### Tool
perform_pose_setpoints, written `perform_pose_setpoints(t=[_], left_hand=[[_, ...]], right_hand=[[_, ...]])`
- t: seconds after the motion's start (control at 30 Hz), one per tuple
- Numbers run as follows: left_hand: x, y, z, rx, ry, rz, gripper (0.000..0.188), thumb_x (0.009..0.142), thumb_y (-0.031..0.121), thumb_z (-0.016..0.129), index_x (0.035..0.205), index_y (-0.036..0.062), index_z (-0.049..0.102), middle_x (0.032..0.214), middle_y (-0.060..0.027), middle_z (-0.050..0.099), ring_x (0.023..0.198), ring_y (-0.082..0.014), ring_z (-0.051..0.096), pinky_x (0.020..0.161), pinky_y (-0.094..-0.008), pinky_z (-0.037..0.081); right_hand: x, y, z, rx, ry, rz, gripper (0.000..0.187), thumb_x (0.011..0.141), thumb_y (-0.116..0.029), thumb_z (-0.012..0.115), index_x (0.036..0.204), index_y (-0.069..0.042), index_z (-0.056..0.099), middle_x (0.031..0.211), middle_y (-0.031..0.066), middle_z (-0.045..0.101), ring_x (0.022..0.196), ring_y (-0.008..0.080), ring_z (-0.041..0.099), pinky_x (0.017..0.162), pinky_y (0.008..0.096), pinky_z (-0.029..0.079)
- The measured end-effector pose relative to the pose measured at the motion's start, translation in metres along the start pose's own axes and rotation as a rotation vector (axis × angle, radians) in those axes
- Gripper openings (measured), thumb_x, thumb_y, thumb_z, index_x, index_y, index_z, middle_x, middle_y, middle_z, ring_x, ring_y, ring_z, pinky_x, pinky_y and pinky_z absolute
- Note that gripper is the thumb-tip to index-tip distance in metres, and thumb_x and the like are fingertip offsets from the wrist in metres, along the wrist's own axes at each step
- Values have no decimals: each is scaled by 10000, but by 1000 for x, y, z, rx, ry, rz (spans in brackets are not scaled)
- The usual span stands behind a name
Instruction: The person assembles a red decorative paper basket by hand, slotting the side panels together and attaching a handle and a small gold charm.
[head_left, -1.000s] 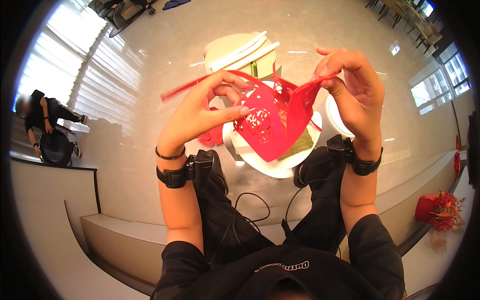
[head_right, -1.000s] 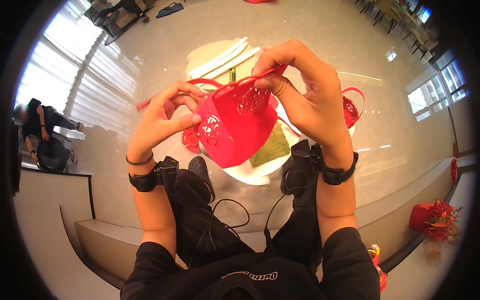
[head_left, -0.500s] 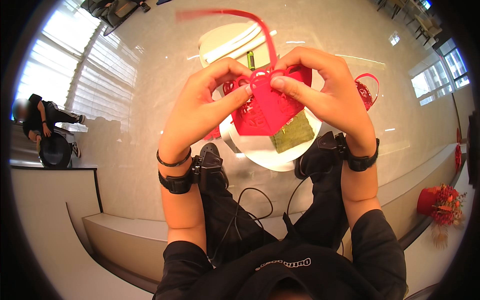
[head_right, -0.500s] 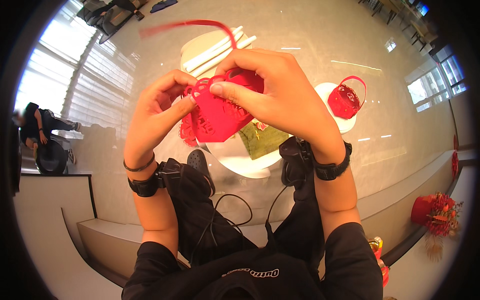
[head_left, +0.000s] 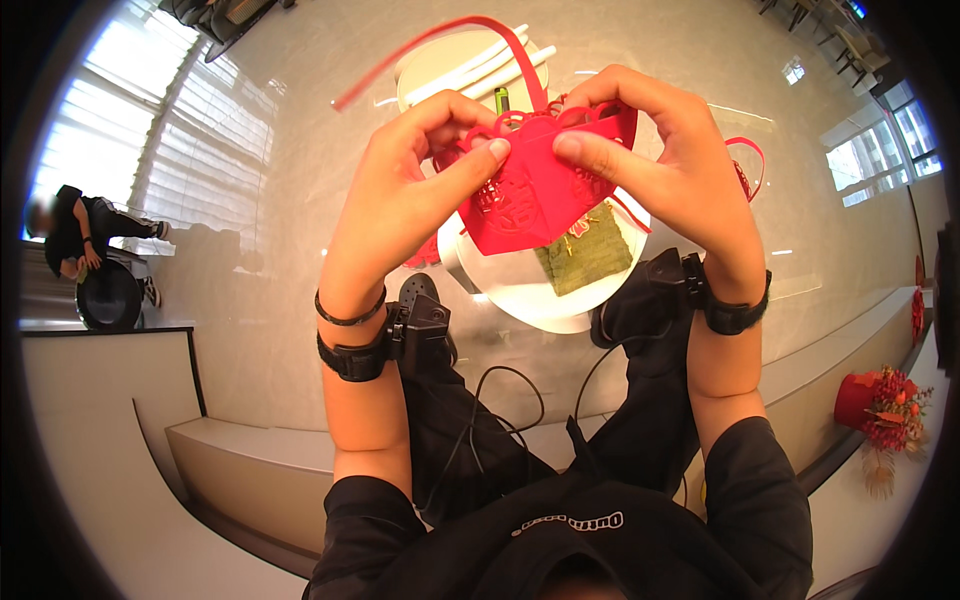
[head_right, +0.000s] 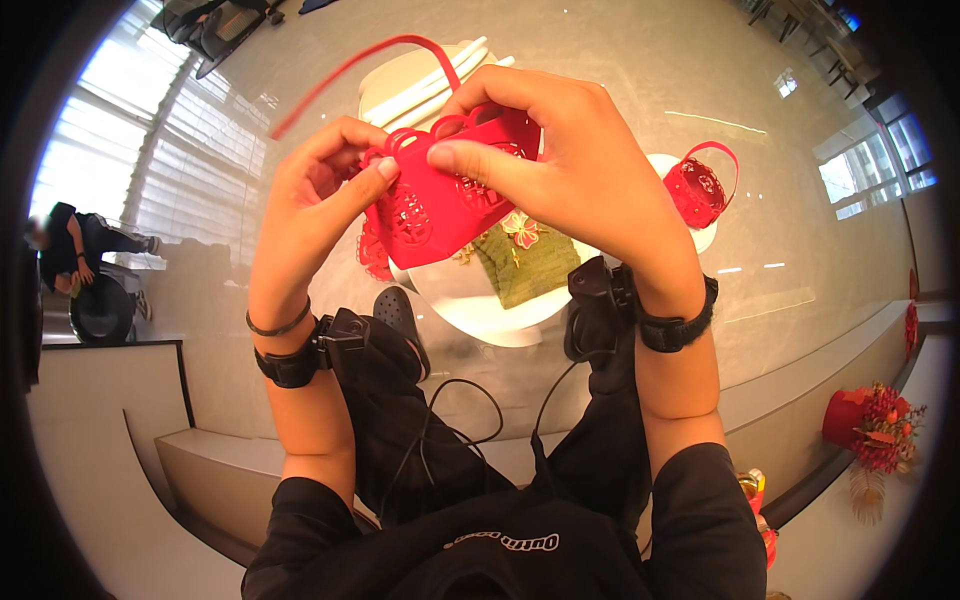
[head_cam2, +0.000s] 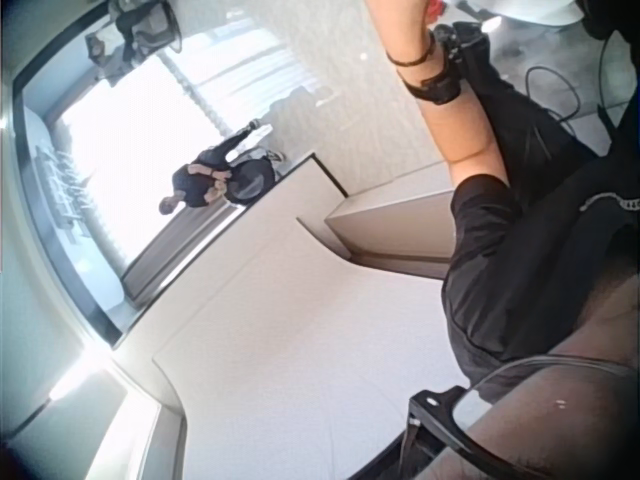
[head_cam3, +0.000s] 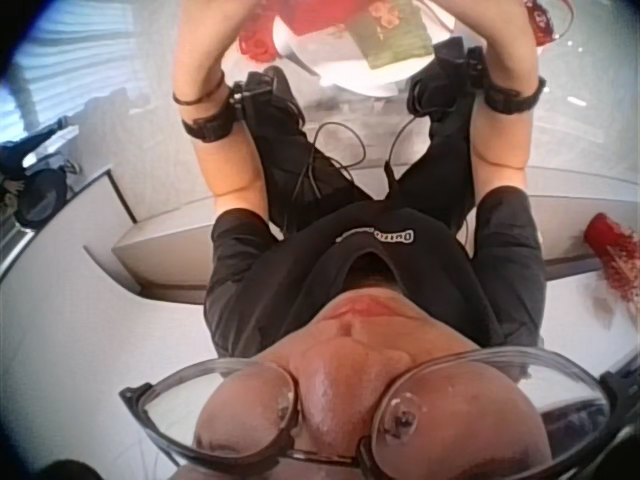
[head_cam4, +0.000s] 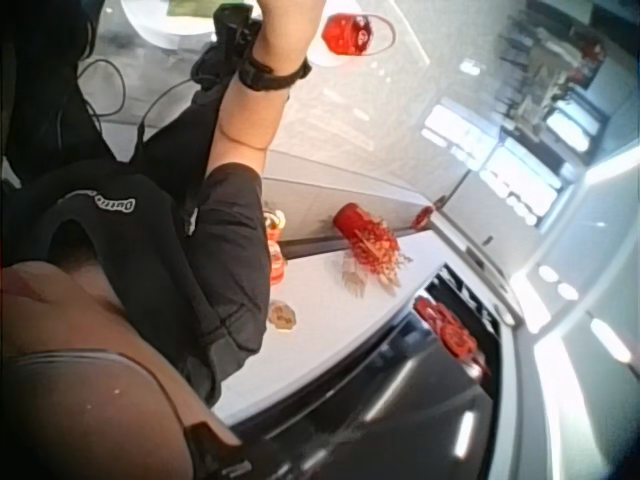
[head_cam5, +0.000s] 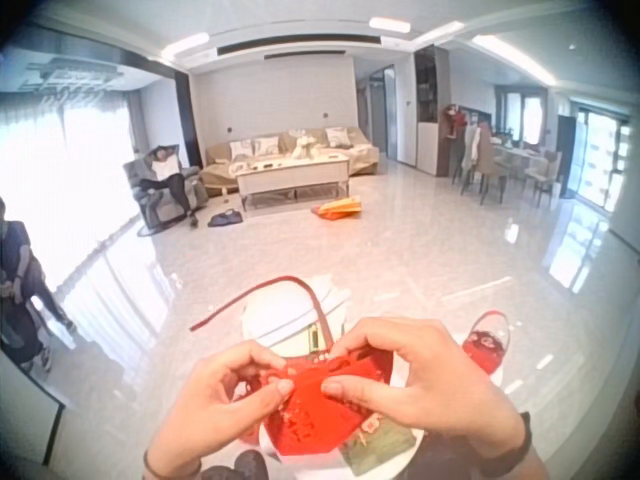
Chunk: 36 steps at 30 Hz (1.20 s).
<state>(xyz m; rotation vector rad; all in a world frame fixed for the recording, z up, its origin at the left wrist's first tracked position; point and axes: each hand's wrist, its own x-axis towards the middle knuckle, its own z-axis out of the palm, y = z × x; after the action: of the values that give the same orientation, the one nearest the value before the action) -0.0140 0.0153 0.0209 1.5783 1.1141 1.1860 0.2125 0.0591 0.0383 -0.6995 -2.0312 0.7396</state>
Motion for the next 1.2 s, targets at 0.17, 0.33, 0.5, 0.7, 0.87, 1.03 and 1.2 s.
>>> perform_pose_setpoints(t=[0.17,0.33,0.5,0.7,0.87,1.03,1.2], left_hand=[[1,-1,2,-17,78,21,122,904,77,677,986,5,622,847,-6,657,754,-53,549,695,-217,440],[-3,7,2,28,-78,-27,336,847,84,742,1125,25,563,974,-29,646,888,-91,590,794,-259,476],[-8,4,9,112,-126,93,683,679,89,866,1241,63,477,1110,-65,619,1067,-165,593,909,-309,482],[-4,7,7,55,-101,-165,695,677,93,889,1231,61,472,1126,-102,607,989,-166,643,871,-302,538],[-3,11,9,145,-86,-142,608,688,89,887,1166,42,513,1041,-76,636,928,-144,659,791,-284,560],[-1,10,4,90,-139,-192,509,690,85,879,1101,23,585,1020,-52,661,930,-120,654,793,-276,554],[-3,13,10,69,-269,-247,513,704,70,856,1149,7,609,1061,-53,674,914,-114,646,796,-273,544]], right_hand=[[1,4,-4,-39,-20,-32,237,803,-148,795,936,13,683,823,89,703,765,139,654,710,272,509],[1,2,-5,-8,-33,-2,220,814,-147,781,925,13,678,812,83,696,743,130,638,693,264,501],[2,-1,-2,72,7,48,186,830,-131,754,906,15,668,785,75,676,726,123,626,678,264,498],[1,3,-6,7,-6,-11,177,823,-110,752,917,8,659,800,74,673,717,131,618,676,280,494],[1,6,-9,-47,-31,-73,202,804,-116,774,907,7,652,838,70,675,748,153,605,707,295,485],[1,7,-18,-22,-95,-122,214,793,-127,786,919,-4,665,847,66,679,771,175,598,722,303,478],[2,7,-7,-27,-153,-199,179,780,-99,775,865,-7,647,805,59,624,756,171,532,711,304,432]])
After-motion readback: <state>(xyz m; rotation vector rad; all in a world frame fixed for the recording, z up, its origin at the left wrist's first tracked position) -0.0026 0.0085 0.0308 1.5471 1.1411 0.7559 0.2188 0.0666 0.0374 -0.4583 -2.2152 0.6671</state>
